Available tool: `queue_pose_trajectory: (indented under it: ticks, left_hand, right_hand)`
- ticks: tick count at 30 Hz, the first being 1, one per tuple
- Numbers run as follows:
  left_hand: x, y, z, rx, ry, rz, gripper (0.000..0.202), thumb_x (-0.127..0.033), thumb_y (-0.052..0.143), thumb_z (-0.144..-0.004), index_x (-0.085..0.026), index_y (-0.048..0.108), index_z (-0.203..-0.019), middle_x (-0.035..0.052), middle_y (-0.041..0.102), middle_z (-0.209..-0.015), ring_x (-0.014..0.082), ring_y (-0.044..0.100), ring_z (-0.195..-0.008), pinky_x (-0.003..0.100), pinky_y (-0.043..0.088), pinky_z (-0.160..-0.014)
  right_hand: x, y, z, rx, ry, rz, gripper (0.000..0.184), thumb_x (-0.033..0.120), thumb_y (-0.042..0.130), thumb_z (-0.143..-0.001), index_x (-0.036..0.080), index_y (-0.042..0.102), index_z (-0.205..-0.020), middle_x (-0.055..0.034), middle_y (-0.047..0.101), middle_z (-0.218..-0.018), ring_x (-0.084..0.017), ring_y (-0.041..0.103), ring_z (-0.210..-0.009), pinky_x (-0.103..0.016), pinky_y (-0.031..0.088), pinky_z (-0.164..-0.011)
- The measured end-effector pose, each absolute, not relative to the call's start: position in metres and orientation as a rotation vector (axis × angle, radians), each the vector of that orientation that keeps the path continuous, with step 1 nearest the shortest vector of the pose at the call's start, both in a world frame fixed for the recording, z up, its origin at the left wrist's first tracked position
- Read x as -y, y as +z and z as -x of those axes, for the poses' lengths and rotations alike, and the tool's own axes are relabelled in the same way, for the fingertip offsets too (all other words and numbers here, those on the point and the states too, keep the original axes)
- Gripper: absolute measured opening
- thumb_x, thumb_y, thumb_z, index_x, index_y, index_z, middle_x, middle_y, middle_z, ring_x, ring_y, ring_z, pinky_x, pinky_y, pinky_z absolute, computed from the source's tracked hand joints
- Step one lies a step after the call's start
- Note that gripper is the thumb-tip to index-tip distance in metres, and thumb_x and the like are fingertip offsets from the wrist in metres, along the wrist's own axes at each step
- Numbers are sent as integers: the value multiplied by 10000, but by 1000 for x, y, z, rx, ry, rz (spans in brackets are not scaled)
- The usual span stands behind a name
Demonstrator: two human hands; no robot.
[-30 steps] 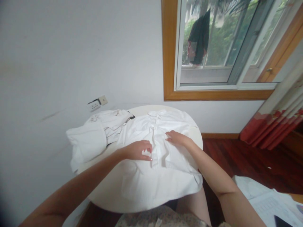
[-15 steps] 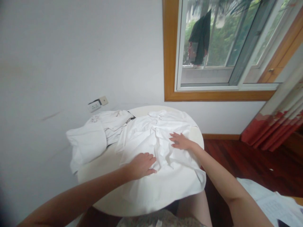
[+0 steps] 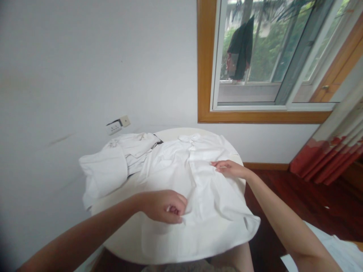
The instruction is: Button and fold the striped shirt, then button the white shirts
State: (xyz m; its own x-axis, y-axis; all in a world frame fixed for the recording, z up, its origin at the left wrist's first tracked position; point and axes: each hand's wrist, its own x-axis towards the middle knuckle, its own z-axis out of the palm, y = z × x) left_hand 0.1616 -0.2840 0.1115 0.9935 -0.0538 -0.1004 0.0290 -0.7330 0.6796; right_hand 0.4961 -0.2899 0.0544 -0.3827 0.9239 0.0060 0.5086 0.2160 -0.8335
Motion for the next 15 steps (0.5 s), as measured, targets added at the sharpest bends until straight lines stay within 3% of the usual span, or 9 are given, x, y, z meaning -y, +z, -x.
queue_pose_trajectory:
  ticks: [3,6,9,11,15]
  left_hand:
    - [287,97,-167,186,-543,-2145,255,-384,547,-841,-185,564,-682,-6,550,-663,106,517,-606,220,416,-589]
    - [274,85,-174,110,-671,-2021,236,-378,487,-881,-184,619,-857,12,626,-735,124,592,-667,223,467,-630]
    - [238,82,-186,-193,-229,-2356,295,-355,393,-927,-179,621,-992,57,661,-930,144,614,-830,258,480,-772]
    - [208,75,-193,-552,131,-2708,305,-318,372,-928,-178,631,-1010,87,650,-1011,192,581,-990,335,438,-904]
    - [164,34,-190,-1221,413,-2953,397,-317,392,-912,-213,510,-1277,119,479,-1360,271,399,-1273,461,308,-1048]
  right_hand:
    - [295,62,-501,2232,1215,1362,418,576,524,-807,197,700,-793,-62,687,-1068,-246,594,-1071,-365,407,-974]
    - [284,63,-500,2283,1056,1498,440,551,463,-842,190,715,-827,-39,716,-877,-217,646,-876,-346,465,-868]
    - [256,59,-487,2196,633,1597,407,478,430,-871,190,705,-956,-74,700,-998,-230,618,-954,-366,440,-908]
    - [234,51,-471,2169,385,1726,393,439,424,-881,197,677,-1061,-112,645,-1150,-266,556,-1099,-421,386,-977]
    - [213,20,-438,2013,238,2136,566,544,356,-893,264,415,-1381,-119,319,-1480,-355,266,-1352,-630,249,-1007]
